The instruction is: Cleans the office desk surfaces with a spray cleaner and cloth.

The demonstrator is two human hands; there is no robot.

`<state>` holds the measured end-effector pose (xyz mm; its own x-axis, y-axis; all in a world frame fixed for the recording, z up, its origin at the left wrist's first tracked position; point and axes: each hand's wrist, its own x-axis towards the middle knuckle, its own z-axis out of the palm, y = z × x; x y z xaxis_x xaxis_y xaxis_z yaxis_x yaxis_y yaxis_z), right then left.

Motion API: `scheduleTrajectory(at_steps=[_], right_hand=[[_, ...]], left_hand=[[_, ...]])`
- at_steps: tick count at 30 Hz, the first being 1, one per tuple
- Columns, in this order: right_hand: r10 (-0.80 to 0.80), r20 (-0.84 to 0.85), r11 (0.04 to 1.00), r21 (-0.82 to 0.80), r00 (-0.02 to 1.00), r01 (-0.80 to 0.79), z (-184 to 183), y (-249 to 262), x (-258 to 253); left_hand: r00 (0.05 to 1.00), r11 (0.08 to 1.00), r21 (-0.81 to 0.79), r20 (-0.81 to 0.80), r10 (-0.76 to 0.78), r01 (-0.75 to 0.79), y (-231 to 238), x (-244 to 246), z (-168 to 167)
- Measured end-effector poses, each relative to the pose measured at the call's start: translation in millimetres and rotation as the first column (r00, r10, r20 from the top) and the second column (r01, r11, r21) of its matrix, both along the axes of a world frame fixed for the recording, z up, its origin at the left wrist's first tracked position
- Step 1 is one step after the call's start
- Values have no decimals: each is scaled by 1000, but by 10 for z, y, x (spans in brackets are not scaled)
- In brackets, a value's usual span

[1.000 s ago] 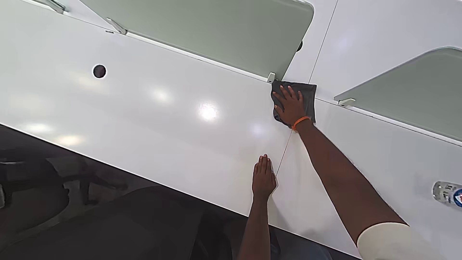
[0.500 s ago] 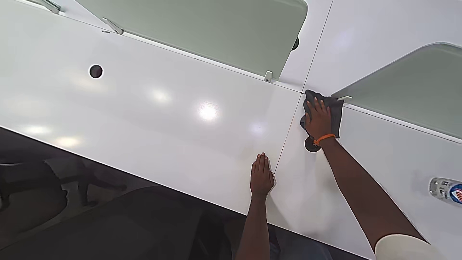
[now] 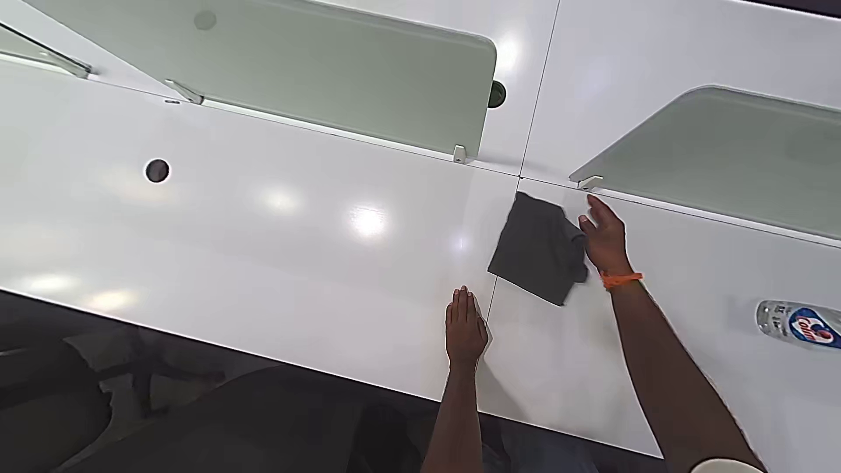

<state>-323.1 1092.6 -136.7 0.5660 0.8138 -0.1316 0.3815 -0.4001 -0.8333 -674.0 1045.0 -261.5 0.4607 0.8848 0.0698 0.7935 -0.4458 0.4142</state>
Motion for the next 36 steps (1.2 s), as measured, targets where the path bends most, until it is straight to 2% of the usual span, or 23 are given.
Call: scheduleTrajectory(at_steps=[2, 3, 4, 6, 7, 8, 10, 15, 21, 24, 28, 33, 36], right_hand=[[-89, 359, 995, -8, 929, 98, -101, 62, -50], [-38, 462, 998, -31, 886, 60, -117, 104, -174], [80, 531, 996, -85, 843, -41, -160, 100, -369], [388, 587, 921, -270, 711, -280, -407, 103, -793], [508, 565, 859, -382, 650, -339, -596, 105, -972], [589, 536, 802, -476, 604, -360, -787, 121, -1091], [624, 544, 776, -519, 561, -359, -993, 219, -1165], [615, 565, 788, -451, 550, -419, -936, 860, -979], [649, 577, 753, -391, 496, -529, -1042, 1558, -575], [629, 599, 766, -366, 496, -529, -1010, 1833, -398], [569, 653, 812, -349, 501, -468, -949, 2166, -131], [461, 623, 883, -391, 633, -259, -953, 2451, 142], [379, 622, 910, -383, 685, -156, -952, 2494, 132]], left_hand=[[1000, 1000, 0, -11, -2, 2, -3, -3, 8], [1000, 1000, 0, -19, -1, 1, 20, -1, 4], [1000, 1000, -3, -21, -3, 3, 10, -11, 8], [1000, 1000, -1, -9, -7, 7, 10, -6, 15], [1000, 1000, -7, -11, -7, 7, 13, -5, 21], [1000, 1000, -13, -15, -4, 4, 20, 2, 22], [1000, 1000, -13, -12, 1, -1, 13, 2, 13], [1000, 1000, 2, -14, 1, -1, 27, 5, -1], [999, 1000, -7, -41, 2, -2, -2, -16, -8], [999, 1000, -7, -50, 0, -1, -6, -18, -4], [999, 1000, -4, -46, 6, -6, -1, -23, 1], [1000, 1000, 3, -28, 9, -9, -6, -30, -15], [1000, 1000, 10, -11, 17, -16, -6, -29, -21]])
